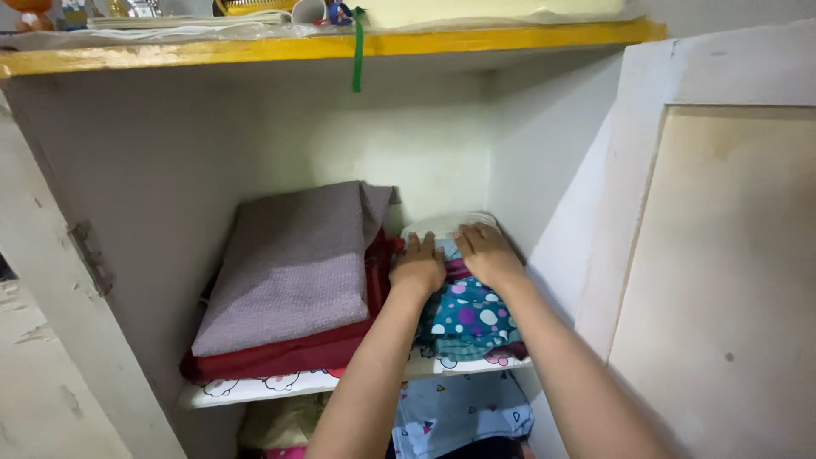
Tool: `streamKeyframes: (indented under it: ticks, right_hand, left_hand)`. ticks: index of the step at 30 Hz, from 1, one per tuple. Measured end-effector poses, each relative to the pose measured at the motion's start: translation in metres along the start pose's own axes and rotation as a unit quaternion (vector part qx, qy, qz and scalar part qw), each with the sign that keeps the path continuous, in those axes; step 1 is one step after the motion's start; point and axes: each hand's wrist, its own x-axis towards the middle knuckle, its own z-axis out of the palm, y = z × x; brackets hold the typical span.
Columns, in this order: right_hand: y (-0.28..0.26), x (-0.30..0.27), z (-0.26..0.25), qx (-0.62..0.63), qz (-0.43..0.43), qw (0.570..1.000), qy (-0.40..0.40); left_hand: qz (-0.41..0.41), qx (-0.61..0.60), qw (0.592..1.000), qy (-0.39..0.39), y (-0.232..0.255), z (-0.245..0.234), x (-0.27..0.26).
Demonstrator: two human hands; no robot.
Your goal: Organize and stack folded clothes from the floor into a closet shelf.
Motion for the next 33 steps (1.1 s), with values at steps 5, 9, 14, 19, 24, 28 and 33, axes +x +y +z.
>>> streamKeyframes:
  ticks: [5,9,14,19,24,28,33]
  right_hand:
    - [-0.044,-0.006,-0.052,0.035,0.135,0.983,-0.123]
    - [-0.055,-0.016,-0.071,-0.035,0.091,0.986,-0.132]
    - [-0.069,-0.033,-0.080,-0.021,0.070,0.997,-0.029]
    - [-0.075,-0.035,-0.084,-0.028,0.121,0.991,-0.044]
    - [-0.029,-0.019,-0.029,-0.064,0.076,0.993,-0.059]
    - [-0.027,-0.021,-0.030,-0.075,0.044,0.995,-0.051]
    - [-0.089,-0.038,-0.102,0.001,0.115,0.990,-0.079]
  left_hand:
    - [0.006,-0.017,1.000,0.007,-0.011,0.020,0.018]
    - [-0.016,-0.035,0.999,-0.003,0.033,-0.061,-0.047]
    - [0.072,0.052,0.989,0.117,0.029,-0.053,-0.056]
    - [0.100,0.003,0.983,0.157,0.011,-0.023,-0.037]
    - [0.044,0.031,0.995,0.079,-0.021,0.038,0.005]
    - [0.155,0.125,0.967,0.161,0.009,-0.012,-0.030]
    - [0.110,0.020,0.991,0.074,0.031,-0.065,-0.079]
